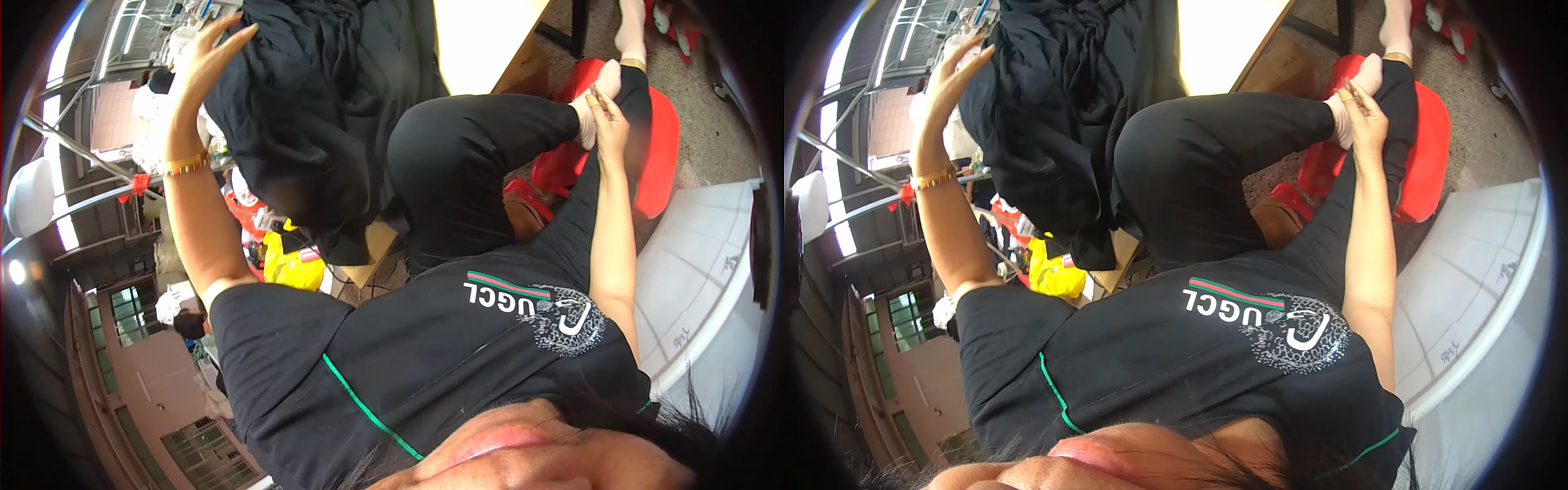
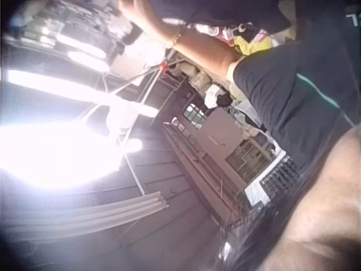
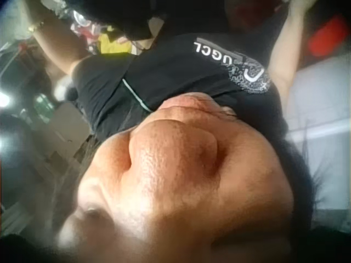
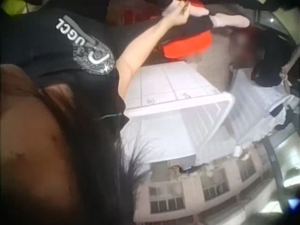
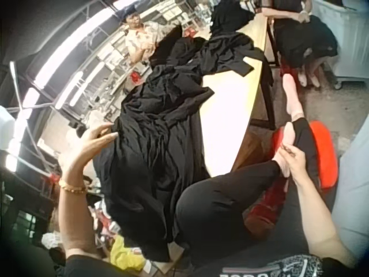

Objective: Trimming loose threads from black garments using a pair of snips in a factory setting.

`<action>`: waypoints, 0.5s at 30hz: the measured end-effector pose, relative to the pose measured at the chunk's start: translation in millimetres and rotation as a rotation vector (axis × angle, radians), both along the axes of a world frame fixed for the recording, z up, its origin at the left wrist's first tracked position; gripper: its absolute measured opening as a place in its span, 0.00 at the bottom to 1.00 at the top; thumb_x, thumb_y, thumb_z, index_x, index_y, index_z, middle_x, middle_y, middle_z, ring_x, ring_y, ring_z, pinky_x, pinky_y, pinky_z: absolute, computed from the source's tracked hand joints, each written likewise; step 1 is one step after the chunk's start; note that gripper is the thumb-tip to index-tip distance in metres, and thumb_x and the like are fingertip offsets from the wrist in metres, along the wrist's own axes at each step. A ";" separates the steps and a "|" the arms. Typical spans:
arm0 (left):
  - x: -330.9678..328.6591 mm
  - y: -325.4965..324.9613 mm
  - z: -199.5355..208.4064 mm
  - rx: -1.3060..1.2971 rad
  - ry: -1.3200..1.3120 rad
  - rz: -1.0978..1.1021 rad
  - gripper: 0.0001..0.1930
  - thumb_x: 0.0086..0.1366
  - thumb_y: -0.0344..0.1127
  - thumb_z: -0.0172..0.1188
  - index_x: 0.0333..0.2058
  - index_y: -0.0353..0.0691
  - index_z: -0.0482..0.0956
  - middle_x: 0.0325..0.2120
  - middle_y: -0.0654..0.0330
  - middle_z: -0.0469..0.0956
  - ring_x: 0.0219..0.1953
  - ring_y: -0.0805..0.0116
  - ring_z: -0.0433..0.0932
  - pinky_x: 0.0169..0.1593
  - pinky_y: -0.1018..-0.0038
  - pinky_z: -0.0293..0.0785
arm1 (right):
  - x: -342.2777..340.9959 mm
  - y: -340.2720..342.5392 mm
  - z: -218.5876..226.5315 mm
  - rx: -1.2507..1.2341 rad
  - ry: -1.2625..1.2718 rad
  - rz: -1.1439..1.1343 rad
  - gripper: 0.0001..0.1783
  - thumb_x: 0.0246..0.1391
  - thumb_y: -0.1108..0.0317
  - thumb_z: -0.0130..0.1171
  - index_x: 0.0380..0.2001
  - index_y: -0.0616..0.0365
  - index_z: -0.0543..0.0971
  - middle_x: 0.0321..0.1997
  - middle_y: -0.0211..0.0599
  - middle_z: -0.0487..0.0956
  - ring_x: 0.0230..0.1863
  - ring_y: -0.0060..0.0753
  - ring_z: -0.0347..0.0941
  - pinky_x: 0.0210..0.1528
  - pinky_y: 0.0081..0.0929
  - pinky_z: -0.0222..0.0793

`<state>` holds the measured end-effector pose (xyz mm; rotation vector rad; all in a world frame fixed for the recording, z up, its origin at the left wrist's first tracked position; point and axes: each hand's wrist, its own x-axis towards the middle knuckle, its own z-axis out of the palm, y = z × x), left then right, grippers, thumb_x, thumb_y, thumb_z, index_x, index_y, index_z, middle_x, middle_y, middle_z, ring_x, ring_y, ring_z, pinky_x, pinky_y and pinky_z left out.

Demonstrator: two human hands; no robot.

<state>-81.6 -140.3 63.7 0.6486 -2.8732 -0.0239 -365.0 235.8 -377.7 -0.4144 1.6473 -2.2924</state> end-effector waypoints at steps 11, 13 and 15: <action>45.7 -4.9 -121.4 -0.476 -0.201 0.256 0.18 0.66 0.52 0.51 0.49 0.56 0.79 0.55 0.71 0.74 0.61 0.66 0.68 0.61 0.52 0.56 | 33.8 1.7 50.6 0.186 0.043 -0.013 0.19 0.46 0.73 0.66 0.45 0.61 0.81 0.42 0.38 0.83 0.44 0.24 0.78 0.50 0.27 0.73; 47.1 -13.4 -122.7 -0.532 -0.254 0.280 0.18 0.66 0.56 0.50 0.49 0.59 0.78 0.54 0.76 0.74 0.62 0.70 0.66 0.63 0.47 0.50 | 32.3 -1.1 43.0 -0.025 -0.019 -0.011 0.17 0.51 0.75 0.62 0.46 0.63 0.80 0.44 0.38 0.82 0.45 0.26 0.77 0.52 0.26 0.72; 35.5 -6.4 -128.0 -0.494 -0.320 0.306 0.18 0.66 0.56 0.52 0.49 0.59 0.78 0.52 0.77 0.76 0.61 0.71 0.68 0.63 0.45 0.54 | 34.3 11.1 37.9 -0.137 -0.122 -0.044 0.16 0.55 0.72 0.62 0.47 0.65 0.79 0.44 0.38 0.82 0.46 0.25 0.77 0.52 0.24 0.71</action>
